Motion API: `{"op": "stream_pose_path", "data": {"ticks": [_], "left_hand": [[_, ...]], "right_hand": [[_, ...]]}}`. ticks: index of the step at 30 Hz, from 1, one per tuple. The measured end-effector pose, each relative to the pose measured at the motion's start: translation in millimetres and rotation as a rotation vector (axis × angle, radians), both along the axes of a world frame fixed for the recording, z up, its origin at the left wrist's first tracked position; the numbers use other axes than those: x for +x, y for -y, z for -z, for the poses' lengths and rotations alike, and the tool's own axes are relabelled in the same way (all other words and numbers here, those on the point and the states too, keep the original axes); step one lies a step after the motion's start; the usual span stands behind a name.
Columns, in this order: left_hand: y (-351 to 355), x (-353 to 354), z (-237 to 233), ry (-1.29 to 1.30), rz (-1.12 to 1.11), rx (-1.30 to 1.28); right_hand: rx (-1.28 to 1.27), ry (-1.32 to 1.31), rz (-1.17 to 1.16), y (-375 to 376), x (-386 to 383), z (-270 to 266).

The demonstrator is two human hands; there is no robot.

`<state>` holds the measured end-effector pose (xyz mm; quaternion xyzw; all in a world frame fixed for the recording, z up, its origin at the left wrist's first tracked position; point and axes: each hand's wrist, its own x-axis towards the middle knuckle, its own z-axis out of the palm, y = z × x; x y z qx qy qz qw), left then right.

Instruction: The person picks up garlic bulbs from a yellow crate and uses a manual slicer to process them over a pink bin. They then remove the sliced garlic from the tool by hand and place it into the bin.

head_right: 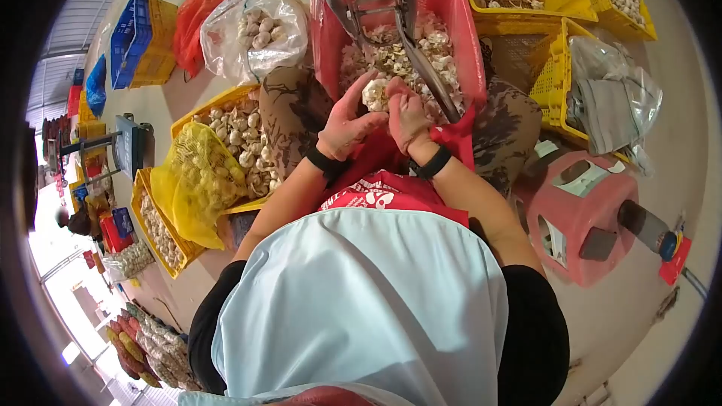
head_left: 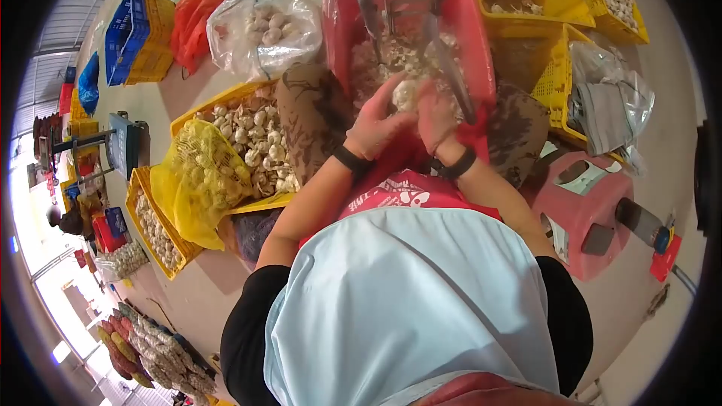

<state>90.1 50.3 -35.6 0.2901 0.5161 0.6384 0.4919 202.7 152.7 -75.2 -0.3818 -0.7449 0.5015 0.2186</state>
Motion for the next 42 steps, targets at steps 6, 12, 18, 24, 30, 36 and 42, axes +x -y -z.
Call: {"op": "stream_pose_path", "data": {"ticks": [6, 12, 18, 24, 30, 36, 42], "left_hand": [[-4, 3, -22, 0.28, -0.098, 0.025], [2, -3, -20, 0.274, -0.175, -0.101], [4, -2, -15, 0.107, -0.208, 0.025], [0, -1, -2, 0.039, -0.034, 0.135], [3, -4, -8, -0.829, -0.16, -0.04], [1, 6, -8, -1.023, -0.306, -0.003], [1, -1, -9, -0.912, -0.305, 0.059]], "right_hand": [[-0.205, -0.214, -0.052, -8, 5, -33], [-0.145, -0.344, -0.3, -16, -2, -46], [-0.633, -0.203, -0.427, -17, 2, -72], [-0.719, -0.142, -0.389, -26, 9, -54], [0.259, -0.14, -0.365, -29, -9, -55], [-0.177, -0.327, -0.201, -23, -16, -46], [-0.726, -0.359, -0.11, -23, -14, -64]]}}
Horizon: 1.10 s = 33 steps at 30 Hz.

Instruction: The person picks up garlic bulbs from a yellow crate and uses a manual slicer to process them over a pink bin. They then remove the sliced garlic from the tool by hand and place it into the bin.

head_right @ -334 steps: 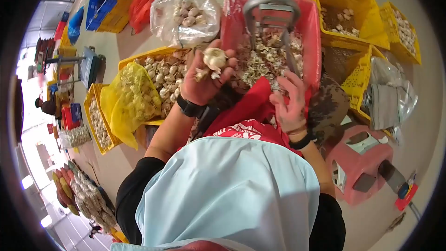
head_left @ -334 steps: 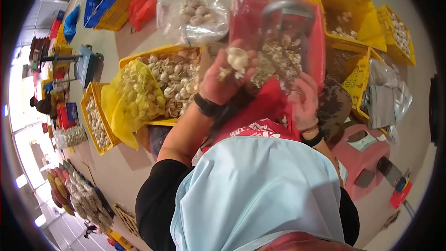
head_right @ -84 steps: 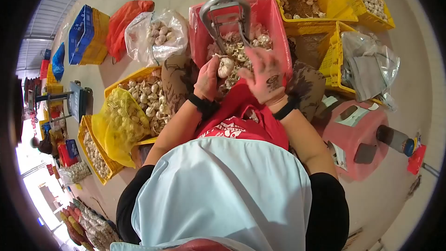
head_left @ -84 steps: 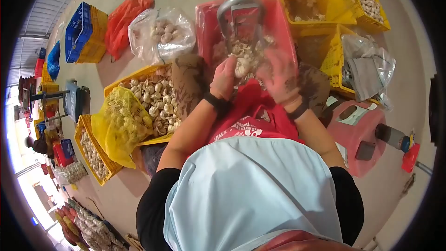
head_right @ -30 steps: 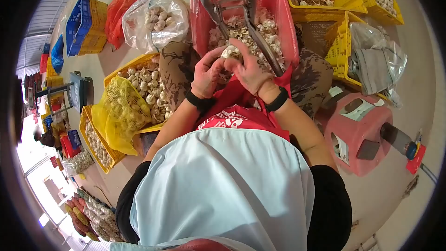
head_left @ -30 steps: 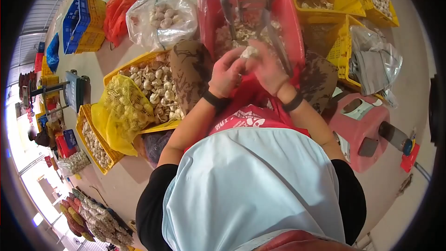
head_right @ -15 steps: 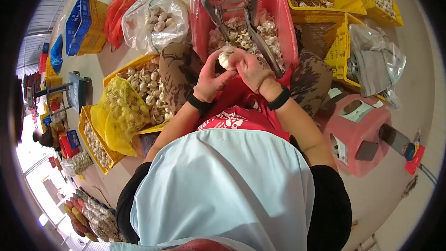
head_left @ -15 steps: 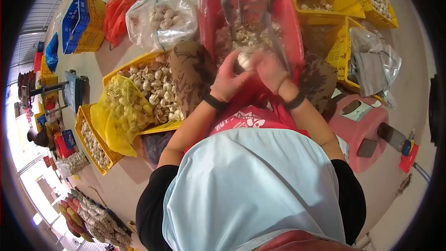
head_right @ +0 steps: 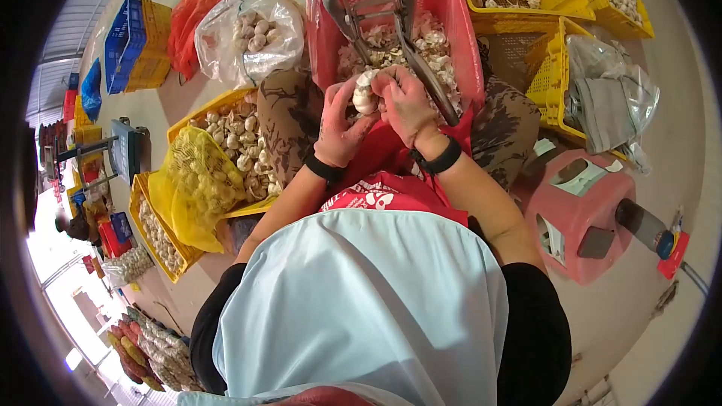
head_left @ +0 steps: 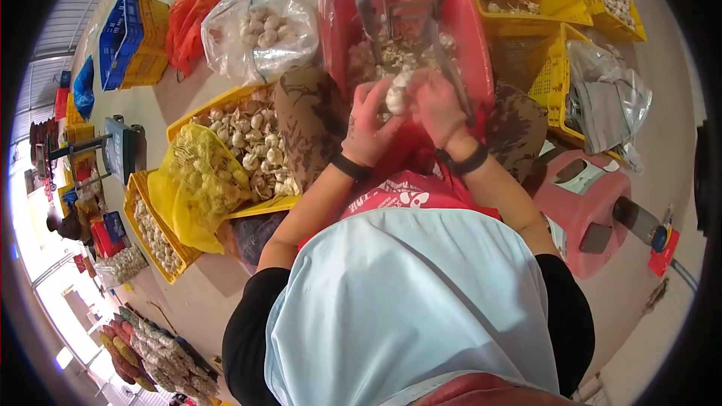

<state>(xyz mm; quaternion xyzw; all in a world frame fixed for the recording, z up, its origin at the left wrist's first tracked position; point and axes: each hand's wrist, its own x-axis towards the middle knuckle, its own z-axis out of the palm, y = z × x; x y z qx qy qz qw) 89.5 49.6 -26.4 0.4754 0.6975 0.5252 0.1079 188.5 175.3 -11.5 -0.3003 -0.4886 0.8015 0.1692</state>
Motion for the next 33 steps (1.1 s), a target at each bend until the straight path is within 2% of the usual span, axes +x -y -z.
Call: {"op": "stream_pose_path", "data": {"ticks": [5, 7, 8, 11, 13, 16, 19, 22, 23, 26, 27, 29, 31, 33], "left_hand": [[-2, -4, 0, -0.055, 0.06, -0.005], [2, -3, -1, -0.053, 0.037, -0.035], [3, -3, 2, 0.053, 0.048, -0.009], [4, -2, 13, 0.417, 0.082, 0.088], [4, -1, 12, 0.723, 0.117, 0.18], [15, -11, -3, 1.175, 0.21, -0.006], [11, -11, -8, 1.457, 0.223, 0.035], [5, -12, -10, 1.48, 0.242, -0.005], [4, -12, -9, 1.458, 0.268, 0.019], [-3, -13, -8, 1.375, 0.297, 0.033], [-7, -15, -10, 1.337, 0.28, -0.004], [-14, -14, -8, 1.294, 0.262, -0.026], [-26, -14, -3, 1.276, 0.258, 0.012], [-31, -21, -2, 1.232, 0.264, -0.052]], "right_hand": [[0.815, 0.042, -0.075, -1, -9, 5], [0.337, 0.141, -0.091, -3, -7, -6], [0.098, 0.186, -0.098, -3, -7, -13], [-0.086, 0.151, -0.012, -1, -7, -9], [-0.157, 0.023, 0.004, 1, 2, 2], [-0.155, -0.067, 0.0, 9, 15, 1], [-0.096, -0.073, -0.084, 11, 31, 7], [0.046, 0.101, -0.138, 11, 42, -7], [0.617, 0.134, -0.117, 11, 49, -8], [1.399, 0.091, 0.233, 1, 61, -18], [1.467, 0.191, 0.201, -6, 63, -14], [1.223, 0.427, -0.056, -18, 57, 9], [0.923, 0.512, -0.147, -29, 61, 12], [0.743, 0.492, -0.232, -33, 58, -35]]}}
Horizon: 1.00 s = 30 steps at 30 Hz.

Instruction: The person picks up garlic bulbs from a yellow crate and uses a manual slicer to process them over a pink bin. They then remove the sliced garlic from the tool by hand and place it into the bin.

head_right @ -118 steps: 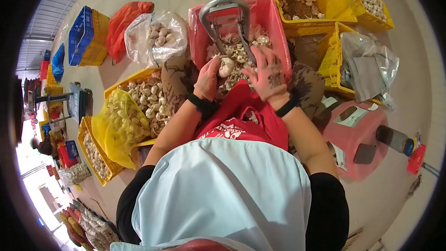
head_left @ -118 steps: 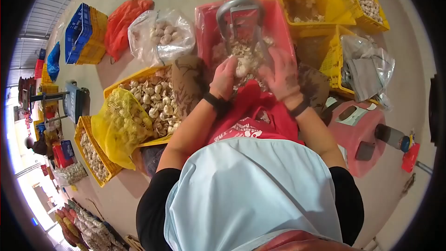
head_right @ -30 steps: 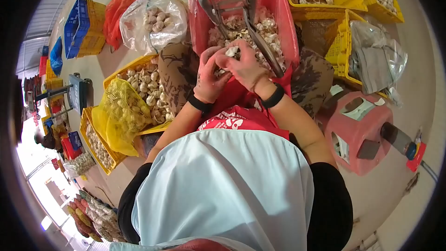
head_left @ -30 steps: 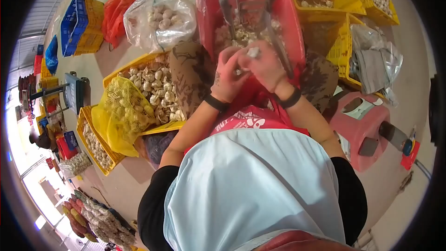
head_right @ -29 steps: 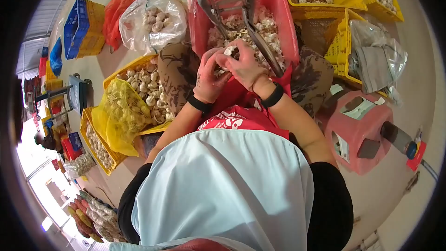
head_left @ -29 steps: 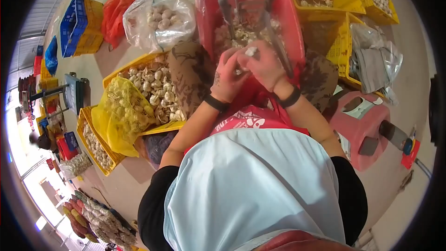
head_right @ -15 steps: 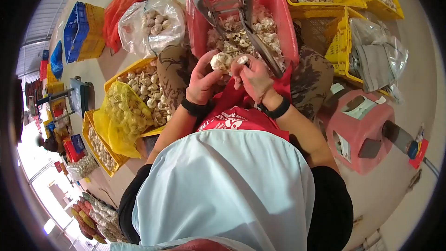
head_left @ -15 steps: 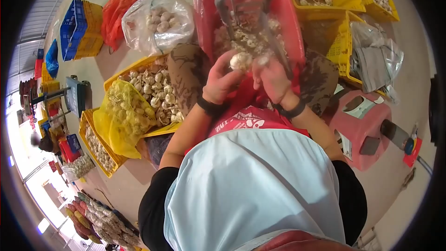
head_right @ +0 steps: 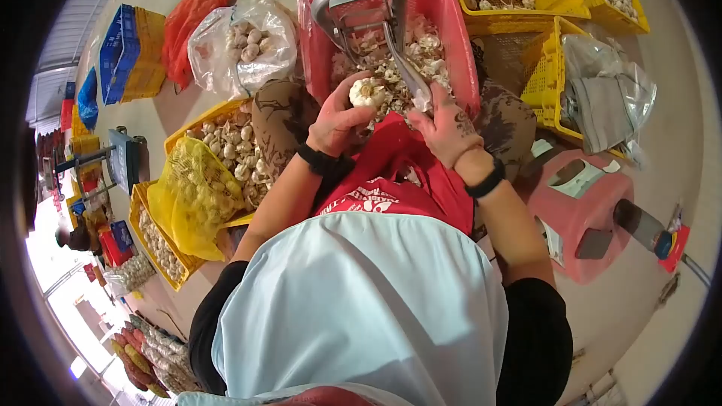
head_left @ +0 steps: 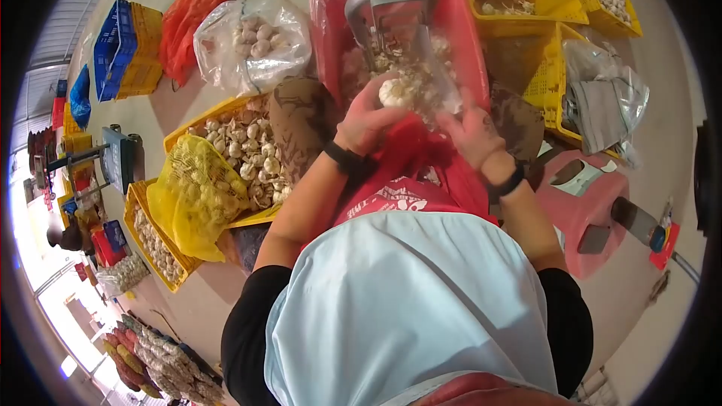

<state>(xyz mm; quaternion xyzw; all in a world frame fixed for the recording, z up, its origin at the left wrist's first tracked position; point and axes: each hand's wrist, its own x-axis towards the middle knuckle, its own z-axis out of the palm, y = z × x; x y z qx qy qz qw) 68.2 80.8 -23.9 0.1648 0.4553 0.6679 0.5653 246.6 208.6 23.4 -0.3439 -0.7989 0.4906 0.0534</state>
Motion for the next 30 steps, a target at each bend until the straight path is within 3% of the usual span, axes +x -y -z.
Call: {"op": "stream_pose_path", "data": {"ticks": [1, 7, 21, 24, 27, 30], "left_hand": [[-2, -3, -1, -0.024, 0.021, -0.021], [-19, -15, -8, -0.014, 0.088, 0.018], [-28, -14, -35, 0.04, 0.021, -0.145], [-30, -14, -45, 0.075, 0.03, -0.147], [-30, -16, -31, 0.062, 0.043, -0.137], [-25, -21, -29, 0.08, 0.105, -0.085]], "right_hand": [[-0.097, 0.011, -0.015, 1, 1, -12], [-0.061, -0.064, -0.091, 0, 6, -24], [-0.215, 0.082, -0.108, -4, 7, -38], [-0.264, 0.067, -0.047, -4, 5, -19], [0.135, 0.217, -0.152, -10, 5, 33], [0.161, -0.057, -0.108, -19, -2, 82]]}}
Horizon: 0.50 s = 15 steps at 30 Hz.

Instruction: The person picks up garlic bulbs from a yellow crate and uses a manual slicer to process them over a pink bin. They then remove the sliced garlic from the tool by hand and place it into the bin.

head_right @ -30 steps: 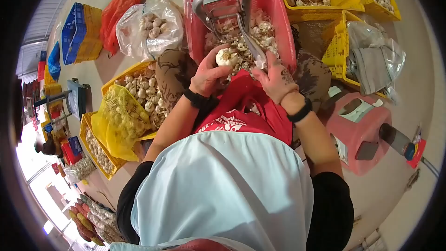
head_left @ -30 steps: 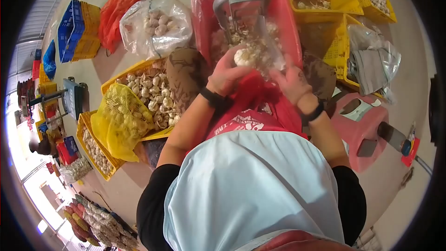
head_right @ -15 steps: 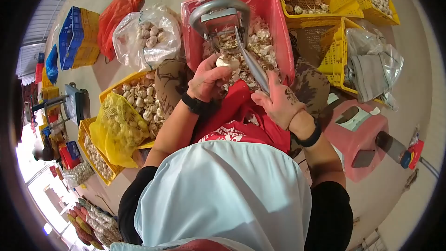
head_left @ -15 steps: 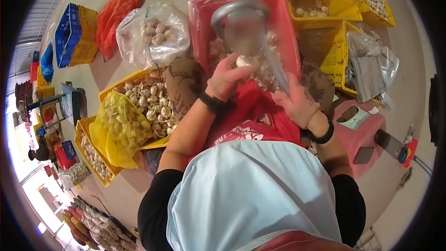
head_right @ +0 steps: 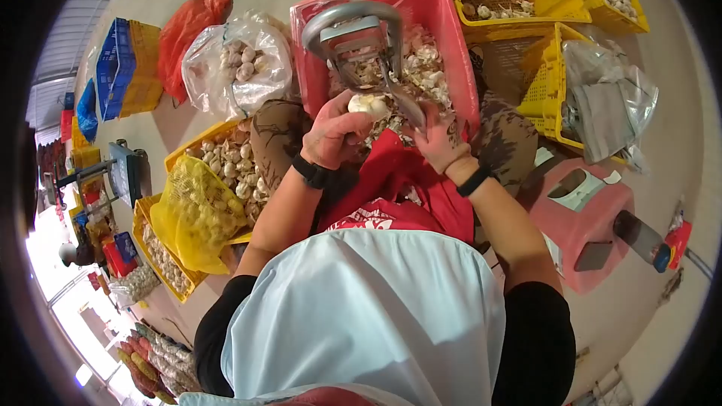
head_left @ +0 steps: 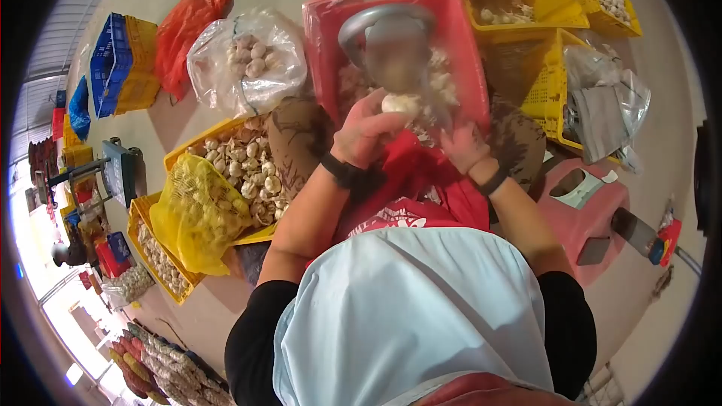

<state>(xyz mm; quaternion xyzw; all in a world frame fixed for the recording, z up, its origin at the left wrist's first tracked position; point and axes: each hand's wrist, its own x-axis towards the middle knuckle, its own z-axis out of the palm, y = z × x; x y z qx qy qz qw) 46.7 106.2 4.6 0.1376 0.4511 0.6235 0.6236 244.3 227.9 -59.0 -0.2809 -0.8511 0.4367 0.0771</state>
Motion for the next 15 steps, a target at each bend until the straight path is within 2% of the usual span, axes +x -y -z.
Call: {"op": "stream_pose_path", "data": {"ticks": [3, 4, 7, 8, 11, 12, 13, 15], "left_hand": [[10, 7, -1, 0.032, -0.033, 0.06], [15, 10, 2, 0.04, -0.062, 0.078], [36, 6, 18, 0.011, 0.078, 0.04], [39, 9, 15, 0.041, 0.084, 0.061], [48, 17, 7, 0.15, 0.095, 0.12], [52, 16, 11, 0.199, 0.095, 0.143], [54, 16, 12, 0.248, 0.091, 0.167], [61, 21, 8, 0.137, 0.132, 0.178]], "right_hand": [[0.063, -0.124, -0.008, -4, -7, 1], [-0.07, 0.006, 0.028, -4, -4, -7], [0.642, -0.233, 0.104, 16, -3, -43], [0.633, -0.37, 0.032, 22, -4, -54], [0.23, -0.53, -0.176, 42, -23, -70], [-0.06, -0.528, -0.174, 43, -26, -56], [-0.167, -0.506, -0.184, 40, -28, -55], [-0.386, -0.459, -0.207, 37, -32, -64]]}}
